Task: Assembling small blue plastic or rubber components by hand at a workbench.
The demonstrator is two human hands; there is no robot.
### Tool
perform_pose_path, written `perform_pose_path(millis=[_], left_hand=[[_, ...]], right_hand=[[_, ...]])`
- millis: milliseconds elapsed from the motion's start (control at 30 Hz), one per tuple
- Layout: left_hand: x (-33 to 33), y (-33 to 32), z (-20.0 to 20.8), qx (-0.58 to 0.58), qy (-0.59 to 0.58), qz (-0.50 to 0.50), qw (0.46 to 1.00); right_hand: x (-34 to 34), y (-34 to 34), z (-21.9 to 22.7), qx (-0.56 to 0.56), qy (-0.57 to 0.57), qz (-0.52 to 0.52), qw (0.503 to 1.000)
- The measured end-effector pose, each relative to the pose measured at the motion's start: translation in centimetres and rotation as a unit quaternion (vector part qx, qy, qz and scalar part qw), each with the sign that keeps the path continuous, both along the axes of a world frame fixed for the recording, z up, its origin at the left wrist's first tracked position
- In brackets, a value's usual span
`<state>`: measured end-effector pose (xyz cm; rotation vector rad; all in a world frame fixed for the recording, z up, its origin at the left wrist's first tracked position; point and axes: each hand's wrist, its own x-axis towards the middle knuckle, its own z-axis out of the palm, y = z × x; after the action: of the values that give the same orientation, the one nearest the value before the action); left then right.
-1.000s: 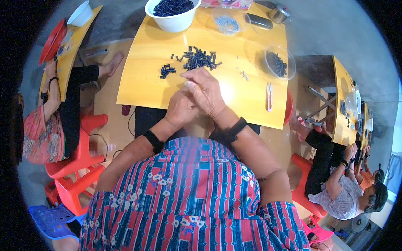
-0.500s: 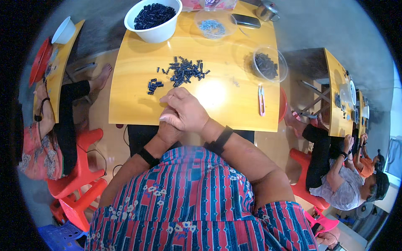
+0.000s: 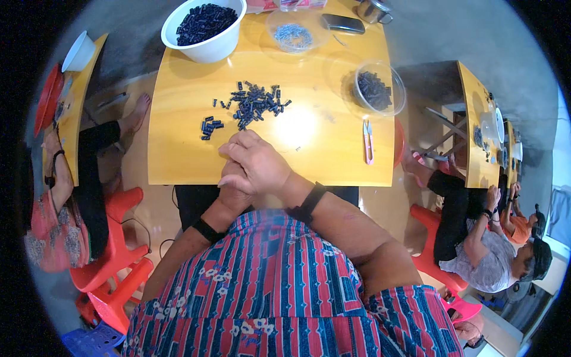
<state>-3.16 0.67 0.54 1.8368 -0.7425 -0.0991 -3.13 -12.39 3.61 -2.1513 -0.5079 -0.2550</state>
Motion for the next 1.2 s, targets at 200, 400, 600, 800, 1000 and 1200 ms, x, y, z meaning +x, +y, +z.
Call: perform_pose_path(millis=[200,400,600,800,1000,1200], left_hand=[[0.2,-0.8,-0.1,0.033,-0.033,0.030,0.998],[0.3,-1.2,-1.9,0.004,-0.081,0.076,0.994],[2.6,-1.2,1.1,0.051,-0.011,-0.050,0.997],[3.8,-0.3,0.3,0.012,0.092,-0.063,0.994],[4.0,-0.2,1.0,0.018,0.154,-0.086,0.984],[4.4,-0.2,0.5,0.016,0.170,-0.094,0.981]], right_hand=[[-0.3,-0.3,-0.1,-0.004,-0.004,-0.005,1.000],[0.3,-0.1,-1.4,0.039,0.007,0.010,0.999],[0.2,-4.2,-1.4,0.390,0.179,-0.135,0.893],[-4.2,-5.3,-2.0,0.253,0.225,-0.093,0.936],[-4.4,-4.5,-2.1,0.181,0.144,-0.134,0.964],[-4.1,-4.6,-2.2,0.153,0.132,-0.132,0.970]])
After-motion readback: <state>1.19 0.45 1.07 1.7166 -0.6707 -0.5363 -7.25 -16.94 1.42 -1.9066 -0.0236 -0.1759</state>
